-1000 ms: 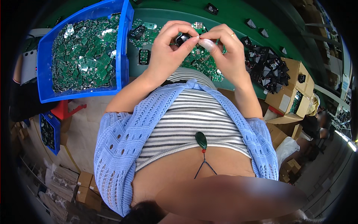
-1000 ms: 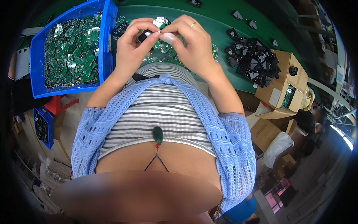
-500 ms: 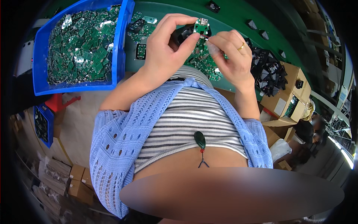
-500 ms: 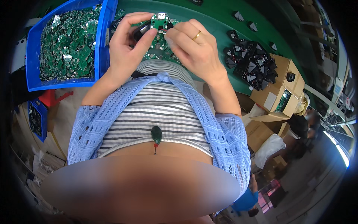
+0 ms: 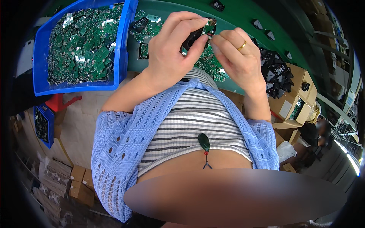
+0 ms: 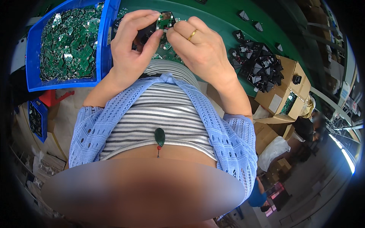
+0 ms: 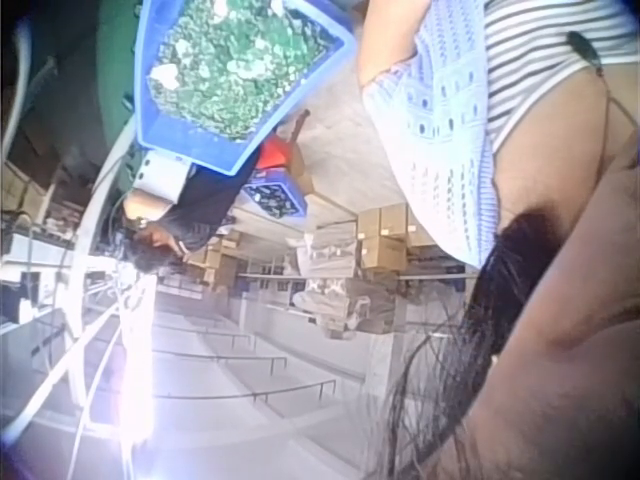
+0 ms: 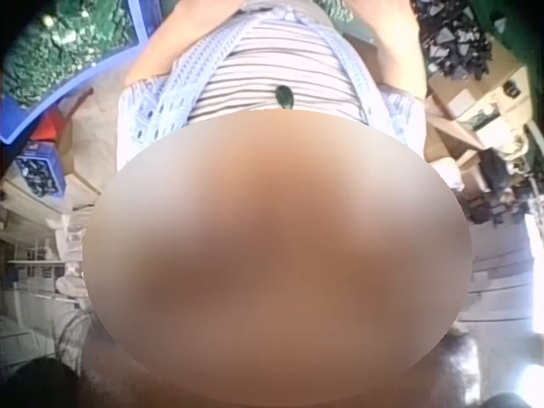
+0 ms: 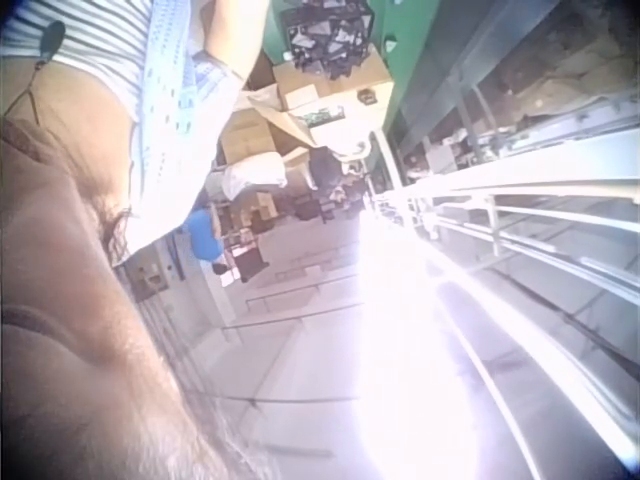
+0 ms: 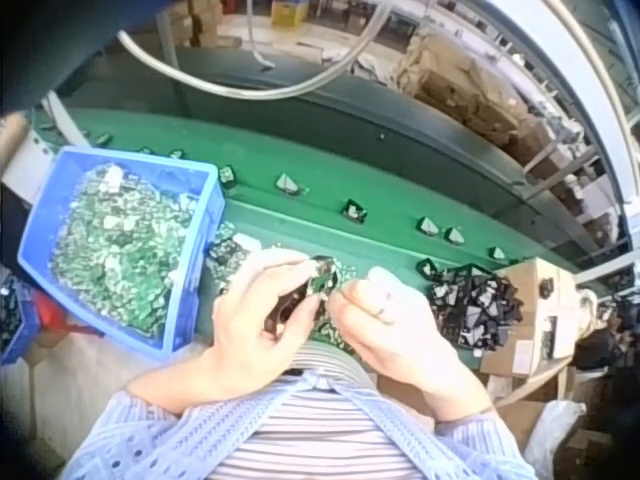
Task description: The person picks up a circuit board and a black plastic casing, fits the board into the casing, and then presses a small white component onto the board. They place the assembled unit on the green work surface and repeat the process with new components.
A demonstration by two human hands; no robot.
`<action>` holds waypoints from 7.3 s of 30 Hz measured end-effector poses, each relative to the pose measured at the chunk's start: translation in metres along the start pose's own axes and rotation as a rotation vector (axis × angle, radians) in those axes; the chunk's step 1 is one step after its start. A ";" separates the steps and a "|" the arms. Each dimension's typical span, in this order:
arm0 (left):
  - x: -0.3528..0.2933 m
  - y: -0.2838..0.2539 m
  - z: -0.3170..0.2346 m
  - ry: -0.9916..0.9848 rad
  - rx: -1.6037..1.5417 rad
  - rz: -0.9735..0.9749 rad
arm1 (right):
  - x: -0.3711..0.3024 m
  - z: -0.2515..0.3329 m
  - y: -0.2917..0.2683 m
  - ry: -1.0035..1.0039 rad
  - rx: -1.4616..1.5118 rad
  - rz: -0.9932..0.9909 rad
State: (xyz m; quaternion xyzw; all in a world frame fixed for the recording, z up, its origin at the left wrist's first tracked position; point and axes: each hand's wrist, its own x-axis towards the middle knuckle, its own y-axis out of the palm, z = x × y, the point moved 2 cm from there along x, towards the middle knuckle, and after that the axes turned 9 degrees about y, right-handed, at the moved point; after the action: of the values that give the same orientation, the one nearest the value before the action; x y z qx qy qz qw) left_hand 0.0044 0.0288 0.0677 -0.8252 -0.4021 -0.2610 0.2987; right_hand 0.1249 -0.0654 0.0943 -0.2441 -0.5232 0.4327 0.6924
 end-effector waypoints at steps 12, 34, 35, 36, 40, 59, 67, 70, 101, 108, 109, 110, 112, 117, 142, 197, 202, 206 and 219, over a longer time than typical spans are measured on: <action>-0.004 0.008 0.012 -0.044 -0.074 -0.012 | 0.007 0.001 -0.001 0.018 -0.084 0.127; -0.019 0.022 0.028 -0.379 -0.459 -0.099 | -0.035 -0.007 0.052 0.950 1.276 -0.177; -0.020 0.022 0.029 -0.424 -0.534 -0.127 | -0.035 -0.005 0.048 0.948 1.240 -0.215; -0.022 0.019 0.032 -0.426 -0.531 -0.131 | -0.035 -0.003 0.044 0.948 1.243 -0.210; -0.033 0.013 0.045 -0.617 -0.522 0.214 | -0.037 -0.001 0.035 0.876 1.156 -0.252; -0.023 0.009 0.034 -0.820 -0.690 0.169 | -0.025 -0.010 0.035 0.400 0.206 -0.283; -0.021 0.012 0.033 -0.603 -0.587 0.169 | -0.014 -0.015 0.045 0.300 0.106 -0.240; -0.020 0.016 0.039 -0.655 -0.561 0.160 | -0.013 -0.018 0.050 0.320 0.088 -0.197; -0.047 0.065 0.272 -0.750 0.180 -0.091 | 0.057 -0.266 0.321 0.471 -0.258 0.391; -0.021 0.086 0.364 -0.528 0.283 -0.208 | 0.022 -0.269 0.259 0.671 0.042 0.395; -0.024 0.090 0.375 -0.544 0.281 -0.204 | 0.020 -0.246 0.233 0.602 0.064 0.267; -0.023 0.094 0.384 -0.607 0.407 -0.128 | 0.018 -0.222 0.204 0.537 0.076 0.127; -0.002 0.103 0.376 -0.650 0.521 -0.035 | 0.003 -0.195 0.156 0.626 0.132 0.180; 0.012 0.107 0.257 -0.399 0.068 0.478 | -0.047 -0.133 0.110 0.565 0.017 0.344; -0.097 0.043 0.116 -1.061 -0.617 0.344 | -0.128 -0.170 0.147 1.346 0.401 0.155; -0.037 0.033 0.035 -0.628 -0.768 0.115 | -0.066 0.002 0.042 0.984 1.113 -0.234; -0.038 0.032 0.035 -0.681 -0.648 0.246 | -0.060 -0.005 0.041 0.896 0.827 -0.313; -0.035 0.029 0.029 -0.678 -0.468 0.322 | -0.054 -0.005 0.040 0.747 0.747 -0.426; -0.017 0.022 0.015 -0.108 -0.150 0.063 | -0.015 0.011 0.004 0.209 -0.354 0.006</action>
State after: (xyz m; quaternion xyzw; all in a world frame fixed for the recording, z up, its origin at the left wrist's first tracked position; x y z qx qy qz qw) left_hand 0.0160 0.0197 0.0401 -0.8703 -0.3710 -0.2359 0.2219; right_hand 0.1118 -0.0778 0.0872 -0.4071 -0.5157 0.3084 0.6879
